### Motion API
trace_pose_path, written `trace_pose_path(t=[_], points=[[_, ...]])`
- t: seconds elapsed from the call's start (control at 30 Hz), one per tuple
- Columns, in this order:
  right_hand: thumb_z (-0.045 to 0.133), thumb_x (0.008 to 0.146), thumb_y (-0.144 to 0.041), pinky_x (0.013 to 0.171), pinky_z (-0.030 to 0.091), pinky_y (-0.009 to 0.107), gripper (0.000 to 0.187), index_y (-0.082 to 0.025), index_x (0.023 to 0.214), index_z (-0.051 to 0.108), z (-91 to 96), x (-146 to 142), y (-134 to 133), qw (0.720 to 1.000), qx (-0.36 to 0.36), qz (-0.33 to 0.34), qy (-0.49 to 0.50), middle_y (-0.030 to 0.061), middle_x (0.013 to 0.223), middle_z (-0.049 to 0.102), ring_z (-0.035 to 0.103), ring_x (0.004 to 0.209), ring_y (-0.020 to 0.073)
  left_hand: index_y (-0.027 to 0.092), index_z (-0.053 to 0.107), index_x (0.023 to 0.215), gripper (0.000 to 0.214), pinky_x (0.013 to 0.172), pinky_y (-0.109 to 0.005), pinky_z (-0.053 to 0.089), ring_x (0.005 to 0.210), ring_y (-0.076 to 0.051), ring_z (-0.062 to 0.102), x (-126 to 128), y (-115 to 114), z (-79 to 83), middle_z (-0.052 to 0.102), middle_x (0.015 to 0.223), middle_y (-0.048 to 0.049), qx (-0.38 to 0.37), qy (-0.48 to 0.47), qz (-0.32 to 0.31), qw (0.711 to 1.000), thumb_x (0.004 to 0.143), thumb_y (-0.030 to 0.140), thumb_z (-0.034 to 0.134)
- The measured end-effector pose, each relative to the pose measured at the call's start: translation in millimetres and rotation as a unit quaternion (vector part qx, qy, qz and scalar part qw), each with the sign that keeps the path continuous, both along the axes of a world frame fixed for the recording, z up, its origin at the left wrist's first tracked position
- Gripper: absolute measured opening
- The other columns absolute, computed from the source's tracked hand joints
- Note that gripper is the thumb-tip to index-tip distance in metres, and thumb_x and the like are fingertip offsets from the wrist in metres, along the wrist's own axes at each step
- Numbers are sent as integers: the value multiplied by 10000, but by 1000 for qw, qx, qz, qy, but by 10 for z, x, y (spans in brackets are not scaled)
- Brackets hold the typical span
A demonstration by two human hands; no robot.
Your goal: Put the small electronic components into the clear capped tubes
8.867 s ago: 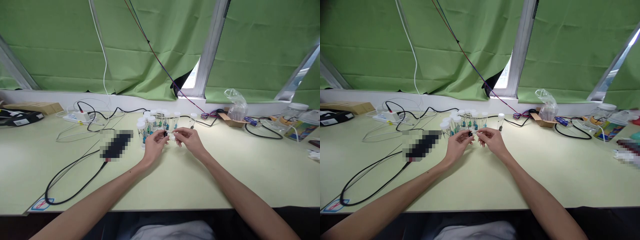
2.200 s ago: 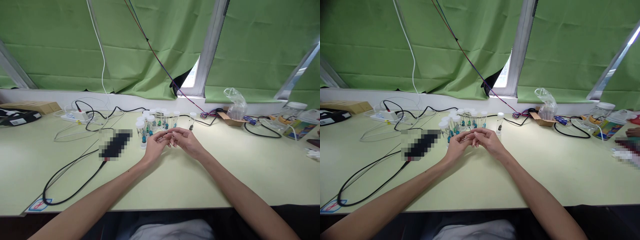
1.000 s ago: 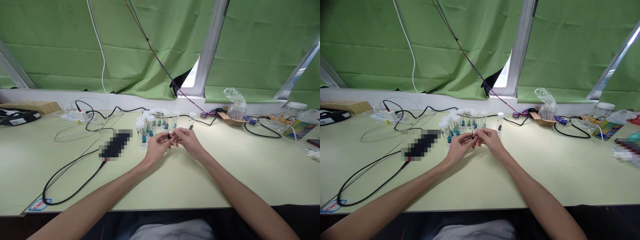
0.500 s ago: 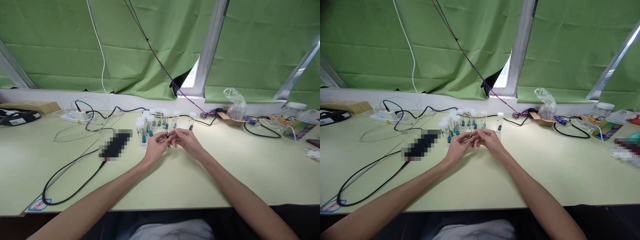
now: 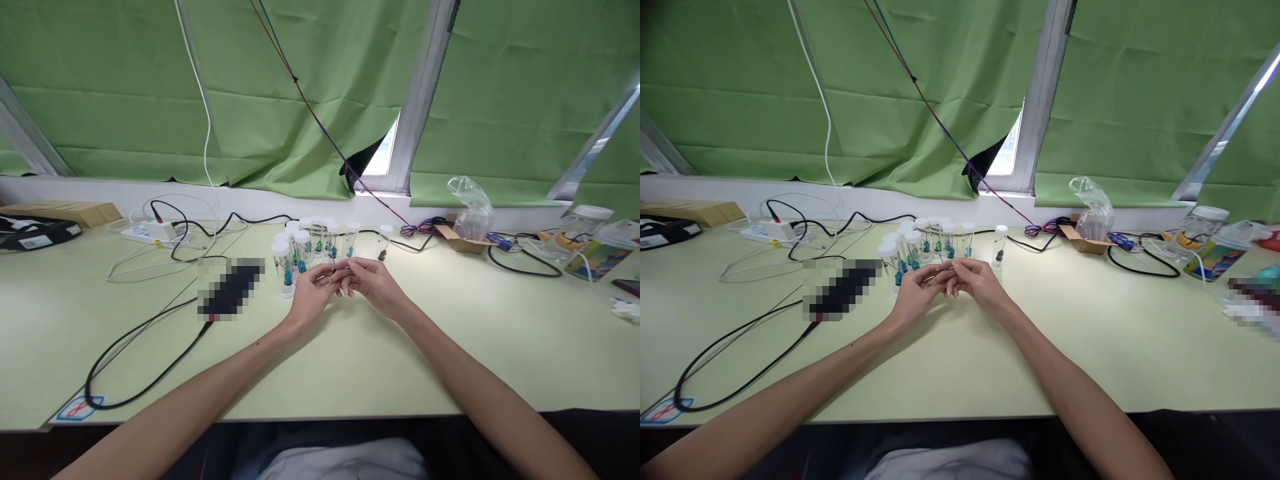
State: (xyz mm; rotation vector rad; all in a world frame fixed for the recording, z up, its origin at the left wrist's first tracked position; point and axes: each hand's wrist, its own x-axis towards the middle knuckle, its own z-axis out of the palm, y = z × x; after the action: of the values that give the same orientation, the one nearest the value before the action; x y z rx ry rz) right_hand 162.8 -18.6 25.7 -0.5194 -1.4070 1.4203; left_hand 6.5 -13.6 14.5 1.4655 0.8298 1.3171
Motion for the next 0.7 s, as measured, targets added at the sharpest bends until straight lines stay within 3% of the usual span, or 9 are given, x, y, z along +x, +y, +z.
trace_pose_path(t=[0.7], points=[[673, 846, -402, 621, 427, 299, 305, -182, 1058, 670, 0, -1, -26, 999, 36, -10, -35, 96, 955, 704, 588, 654, 133, 139, 690, 899, 211, 650, -314, 522, 612, -167, 653, 6, -41, 57, 693, 701, -29, 2, -2, -5, 1000, 709, 230, 706]])
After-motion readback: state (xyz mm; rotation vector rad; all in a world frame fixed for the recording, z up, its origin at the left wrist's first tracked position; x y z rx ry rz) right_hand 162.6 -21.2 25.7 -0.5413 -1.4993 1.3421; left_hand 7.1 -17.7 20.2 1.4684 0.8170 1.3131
